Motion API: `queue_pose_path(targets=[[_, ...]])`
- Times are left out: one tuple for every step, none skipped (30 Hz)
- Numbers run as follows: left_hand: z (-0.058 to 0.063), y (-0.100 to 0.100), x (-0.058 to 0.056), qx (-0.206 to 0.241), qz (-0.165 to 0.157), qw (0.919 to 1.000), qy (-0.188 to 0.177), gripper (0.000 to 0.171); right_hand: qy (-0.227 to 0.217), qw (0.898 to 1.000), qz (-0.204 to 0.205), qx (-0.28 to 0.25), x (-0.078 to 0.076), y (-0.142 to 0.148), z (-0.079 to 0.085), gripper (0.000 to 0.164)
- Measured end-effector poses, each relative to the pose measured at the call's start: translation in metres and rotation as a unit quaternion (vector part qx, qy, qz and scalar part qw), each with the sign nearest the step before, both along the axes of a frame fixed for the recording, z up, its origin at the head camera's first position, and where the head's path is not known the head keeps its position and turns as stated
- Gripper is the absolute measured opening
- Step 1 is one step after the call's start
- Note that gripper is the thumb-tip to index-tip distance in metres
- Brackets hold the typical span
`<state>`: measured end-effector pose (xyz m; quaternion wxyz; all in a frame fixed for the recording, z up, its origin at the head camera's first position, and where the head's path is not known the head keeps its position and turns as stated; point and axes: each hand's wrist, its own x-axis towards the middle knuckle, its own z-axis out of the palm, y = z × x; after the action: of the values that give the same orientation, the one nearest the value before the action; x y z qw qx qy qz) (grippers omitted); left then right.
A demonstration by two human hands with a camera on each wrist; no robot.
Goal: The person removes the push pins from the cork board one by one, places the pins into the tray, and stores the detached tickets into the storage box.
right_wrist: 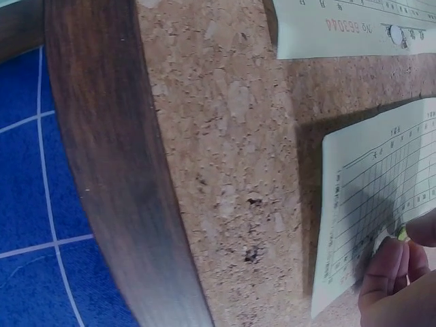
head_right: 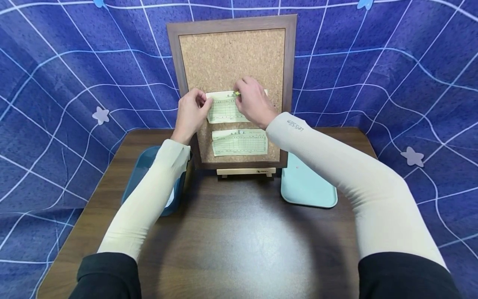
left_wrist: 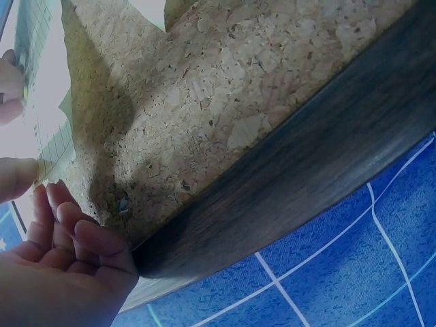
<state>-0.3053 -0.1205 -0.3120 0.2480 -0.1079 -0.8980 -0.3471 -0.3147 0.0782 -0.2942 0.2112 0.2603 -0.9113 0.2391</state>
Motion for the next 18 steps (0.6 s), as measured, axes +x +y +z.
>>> queue_pose_path(targets=[[0.0003, 0.0001, 0.0003, 0.0, 0.0, 1.0, 0.0, 0.017, 0.0, 1.0, -0.003, 0.0, 0.0002, -0.0009, 0.0005, 0.014], [0.0008, 0.0002, 0.0007, 0.001, 0.0, 1.0, -0.001, 0.017, -0.001, 1.0, -0.004, -0.001, 0.0002, -0.0017, 0.0009, 0.014], [0.0012, 0.0004, 0.0011, 0.001, 0.0, 1.0, -0.002, 0.017, -0.001, 1.0, -0.006, -0.003, 0.0004, -0.0024, 0.0012, 0.014], [0.0016, 0.0006, 0.0015, 0.002, 0.0, 1.0, -0.003, 0.017, -0.001, 1.0, -0.006, -0.004, 0.0005, -0.0032, 0.0015, 0.013], [0.002, 0.0009, 0.002, 0.002, 0.001, 1.0, -0.005, 0.017, -0.001, 1.0, -0.008, -0.005, 0.0006, -0.0038, 0.0019, 0.013], [0.0023, 0.0011, 0.0023, 0.001, 0.001, 1.0, -0.006, 0.017, 0.0, 1.0, -0.008, -0.005, 0.0007, -0.0043, 0.002, 0.012], [0.0026, 0.0013, 0.0026, 0.001, 0.002, 1.0, -0.008, 0.016, 0.0, 1.0, -0.01, -0.006, 0.0008, -0.0048, 0.0021, 0.012], [0.0028, 0.0014, 0.0028, 0.001, 0.002, 1.0, -0.009, 0.016, 0.001, 1.0, -0.011, -0.005, 0.0008, -0.0052, 0.0023, 0.012], [0.0028, 0.0015, 0.0029, 0.0, 0.002, 1.0, -0.01, 0.016, 0.002, 1.0, -0.013, -0.004, 0.0008, -0.0055, 0.0024, 0.012], [0.0027, 0.0016, 0.003, -0.001, 0.002, 0.9999, -0.011, 0.016, 0.002, 1.0, -0.014, -0.004, 0.0007, -0.0059, 0.0024, 0.012], [0.0026, 0.0016, 0.0031, -0.002, 0.003, 0.9999, -0.012, 0.015, 0.003, 1.0, -0.015, -0.004, 0.0006, -0.0062, 0.0025, 0.012], [0.0025, 0.0016, 0.0031, -0.002, 0.003, 0.9999, -0.012, 0.015, 0.004, 1.0, -0.015, -0.004, 0.0006, -0.0065, 0.0024, 0.012], [0.0025, 0.0016, 0.0031, -0.003, 0.003, 0.9999, -0.013, 0.015, 0.005, 1.0, -0.017, -0.003, 0.0004, -0.0068, 0.0025, 0.012], [0.0025, 0.0015, 0.0032, -0.002, 0.003, 0.9999, -0.013, 0.015, 0.006, 1.0, -0.018, -0.003, 0.0003, -0.007, 0.0027, 0.011], [0.0027, 0.0015, 0.0032, -0.002, 0.003, 0.9999, -0.013, 0.015, 0.006, 1.0, -0.02, -0.003, 0.0001, -0.0074, 0.0028, 0.011], [0.0028, 0.0015, 0.0033, -0.002, 0.003, 0.9999, -0.013, 0.016, 0.006, 1.0, -0.022, -0.004, 0.0, -0.0077, 0.0029, 0.01], [0.003, 0.0015, 0.0034, -0.001, 0.002, 0.9999, -0.012, 0.016, 0.005, 1.0, -0.024, -0.003, 0.0, -0.0081, 0.003, 0.01], [0.0032, 0.0016, 0.0034, -0.001, 0.0, 0.9999, -0.012, 0.016, 0.004, 1.0, -0.027, -0.003, 0.0, -0.0085, 0.0031, 0.009]])
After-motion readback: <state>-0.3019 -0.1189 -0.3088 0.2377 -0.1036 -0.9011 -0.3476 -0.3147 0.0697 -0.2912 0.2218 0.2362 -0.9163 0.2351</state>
